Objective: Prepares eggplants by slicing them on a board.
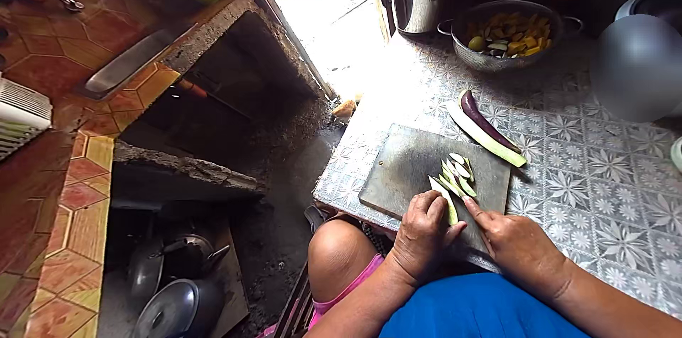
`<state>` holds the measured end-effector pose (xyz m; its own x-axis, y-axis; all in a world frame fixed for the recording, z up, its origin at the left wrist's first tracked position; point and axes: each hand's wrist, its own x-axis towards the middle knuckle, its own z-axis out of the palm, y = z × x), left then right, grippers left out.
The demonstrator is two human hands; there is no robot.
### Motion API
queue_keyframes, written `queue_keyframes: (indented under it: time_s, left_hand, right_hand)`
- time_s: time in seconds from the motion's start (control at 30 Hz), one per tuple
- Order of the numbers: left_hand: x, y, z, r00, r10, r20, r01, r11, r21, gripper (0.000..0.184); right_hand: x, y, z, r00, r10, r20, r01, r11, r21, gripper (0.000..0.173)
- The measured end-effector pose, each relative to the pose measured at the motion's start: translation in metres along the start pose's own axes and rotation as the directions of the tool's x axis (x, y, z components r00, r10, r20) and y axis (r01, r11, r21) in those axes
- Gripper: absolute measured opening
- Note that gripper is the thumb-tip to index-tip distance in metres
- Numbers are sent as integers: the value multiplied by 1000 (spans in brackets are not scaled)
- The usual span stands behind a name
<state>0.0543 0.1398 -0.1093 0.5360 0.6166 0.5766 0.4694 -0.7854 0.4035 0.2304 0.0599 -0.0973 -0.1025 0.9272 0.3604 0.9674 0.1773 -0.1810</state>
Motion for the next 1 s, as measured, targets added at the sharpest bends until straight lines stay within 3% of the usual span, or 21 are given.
queue_keyframes:
  time_s: [0.13, 0.23, 0.53, 0.73, 1.0]
  left_hand:
    - [0, 1, 2, 1000, 18, 8, -18, 1000, 3, 43]
    - [0, 1, 3, 999, 39, 8, -39, 999, 17, 43]
    - [3, 2, 5, 998, 62, 8, -62, 996, 63, 43]
    - [4, 3, 7, 997, 74, -4, -73, 995, 60, 40]
    - [2, 1, 5, 999, -36, -38, 37, 999, 25, 44]
  right_hand:
    - [-2, 6, -5, 997, -7, -80, 15, 994, 108, 45]
    - [0, 3, -12, 994, -36, -108, 46, 995, 87, 44]
    - [0, -5, -16, 999, -34, -32, 32, 998, -50, 46]
    - [14, -10, 0, 997, 23, 71, -20, 999, -44, 47]
    - [2, -3, -1, 998, 18, 56, -17, 1000, -9, 47]
